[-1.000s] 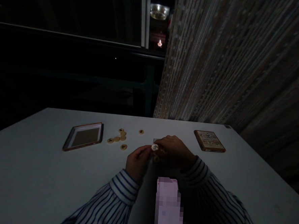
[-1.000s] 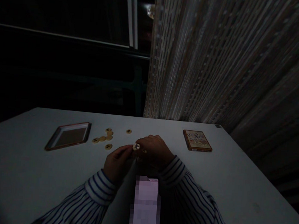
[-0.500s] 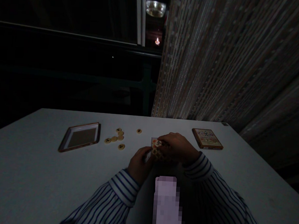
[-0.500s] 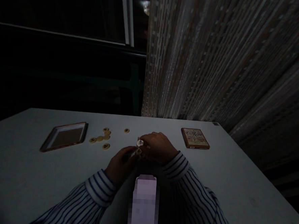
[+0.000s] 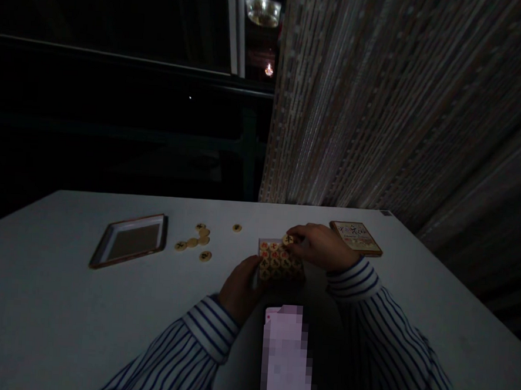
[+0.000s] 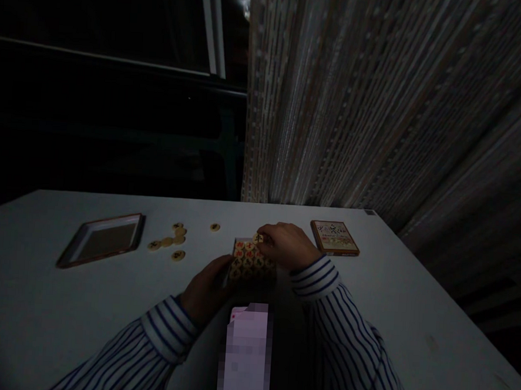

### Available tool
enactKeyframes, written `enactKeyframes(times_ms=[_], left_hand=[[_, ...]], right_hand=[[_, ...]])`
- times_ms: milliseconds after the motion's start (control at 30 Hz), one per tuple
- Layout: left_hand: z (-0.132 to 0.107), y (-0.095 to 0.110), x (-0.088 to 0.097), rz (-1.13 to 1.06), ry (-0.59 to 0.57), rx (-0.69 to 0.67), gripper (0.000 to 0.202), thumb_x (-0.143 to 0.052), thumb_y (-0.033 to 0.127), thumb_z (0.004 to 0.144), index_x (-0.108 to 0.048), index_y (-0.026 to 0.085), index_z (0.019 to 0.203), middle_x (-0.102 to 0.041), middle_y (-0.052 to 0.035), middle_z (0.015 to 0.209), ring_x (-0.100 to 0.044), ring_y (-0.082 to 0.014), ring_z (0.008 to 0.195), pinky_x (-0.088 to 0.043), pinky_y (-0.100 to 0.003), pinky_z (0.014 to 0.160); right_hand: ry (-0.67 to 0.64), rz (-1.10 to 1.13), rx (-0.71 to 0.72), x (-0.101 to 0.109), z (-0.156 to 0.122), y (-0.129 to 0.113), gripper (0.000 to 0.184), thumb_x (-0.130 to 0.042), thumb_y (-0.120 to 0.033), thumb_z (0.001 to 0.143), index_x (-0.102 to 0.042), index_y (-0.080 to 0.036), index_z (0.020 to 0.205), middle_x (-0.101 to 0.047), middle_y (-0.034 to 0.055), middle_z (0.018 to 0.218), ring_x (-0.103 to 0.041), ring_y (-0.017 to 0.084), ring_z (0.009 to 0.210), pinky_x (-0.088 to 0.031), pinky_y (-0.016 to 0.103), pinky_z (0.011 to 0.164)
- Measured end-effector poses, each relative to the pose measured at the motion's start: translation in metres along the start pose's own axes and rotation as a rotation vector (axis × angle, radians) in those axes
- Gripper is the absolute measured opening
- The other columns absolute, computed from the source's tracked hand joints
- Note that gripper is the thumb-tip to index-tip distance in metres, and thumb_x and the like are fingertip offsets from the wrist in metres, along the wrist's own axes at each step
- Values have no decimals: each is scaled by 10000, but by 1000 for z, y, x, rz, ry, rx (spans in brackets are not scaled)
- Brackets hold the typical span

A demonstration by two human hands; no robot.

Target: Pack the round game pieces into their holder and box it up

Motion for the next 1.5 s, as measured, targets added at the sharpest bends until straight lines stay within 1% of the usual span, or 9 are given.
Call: enactKeyframes(times_ms=[133,233,433,567,700,867,1100,1233,1500], left_hand=[[-1,-5,-4,29,-21,5,446,-594,243,722,-491,153,1147,-581,-134,1149,-539,-250,1082,-461,-425,896],[-2,-8,-7,32,-32,-4,452,-596,249,723,-486,160,1153,-571,-132,1166,-533,-250,1091,-450,-431,911],[-1,-8,-7,14,-33,-37,448,-599,241,719,-497,170,1149,-576,-129,1161,-533,-250,1090,-452,-432,908],[0,-5,-5,20,-26,-44,452,-597,231,715,-495,185,1153,-583,-119,1151,-539,-247,1083,-462,-429,895],[0,-3,-4,26,-18,-46,433,-600,230,709,-514,170,1129,-593,-130,1138,-555,-253,1060,-475,-429,872],[0,-5,-5,13,-18,-37,429,-587,223,720,-508,177,1139,-593,-122,1143,-554,-243,1063,-469,-425,881],[-1,-4,-5,49,-22,-42,422,-570,228,739,-489,190,1151,-587,-114,1151,-549,-238,1069,-473,-418,874],[-1,-4,-5,60,-7,-47,429,-576,236,736,-488,186,1152,-585,-115,1156,-553,-240,1061,-473,-414,871],[0,-2,-5,66,-15,-44,416,-574,237,735,-490,191,1140,-587,-111,1151,-557,-242,1057,-473,-407,869]], right_hand=[[-16,-7,-29,-1,0,7,305,-503,-356,803,-618,-194,1034,-677,47,919,-606,187,851,-411,272,740],[-47,-24,-60,-3,0,12,288,-514,-341,795,-622,-204,1025,-680,37,913,-609,180,844,-403,261,723],[-72,-82,-96,-7,-2,20,265,-497,-336,794,-625,-226,998,-683,20,903,-614,187,840,-390,271,701],[-102,-89,-118,-15,-3,28,272,-494,-356,796,-626,-228,996,-685,25,905,-613,190,846,-390,279,718],[-131,-89,-148,-24,-3,38,275,-497,-387,791,-633,-234,974,-685,32,907,-613,197,849,-398,277,700],[-177,-79,-137,-34,-2,41,271,-511,-330,772,-634,-219,986,-683,51,905,-616,197,833,-410,272,691],[-216,-66,-141,-45,-1,46,292,-536,-326,755,-640,-207,1001,-675,72,956,-604,212,888,-420,300,747],[-208,-62,-118,-49,1,46,308,-541,-324,750,-644,-194,1009,-661,83,982,-589,214,907,-420,314,777],[-179,-51,-63,-53,1,44,323,-549,-324,743,-647,-169,1009,-637,96,999,-570,209,947,-408,299,835]])
Point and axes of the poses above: each hand's wrist, its own z-axis towards the middle knuckle, its own x-axis out of the back of the hand, y = z × x, the point moved 10 cm from there along z, towards the middle knuckle
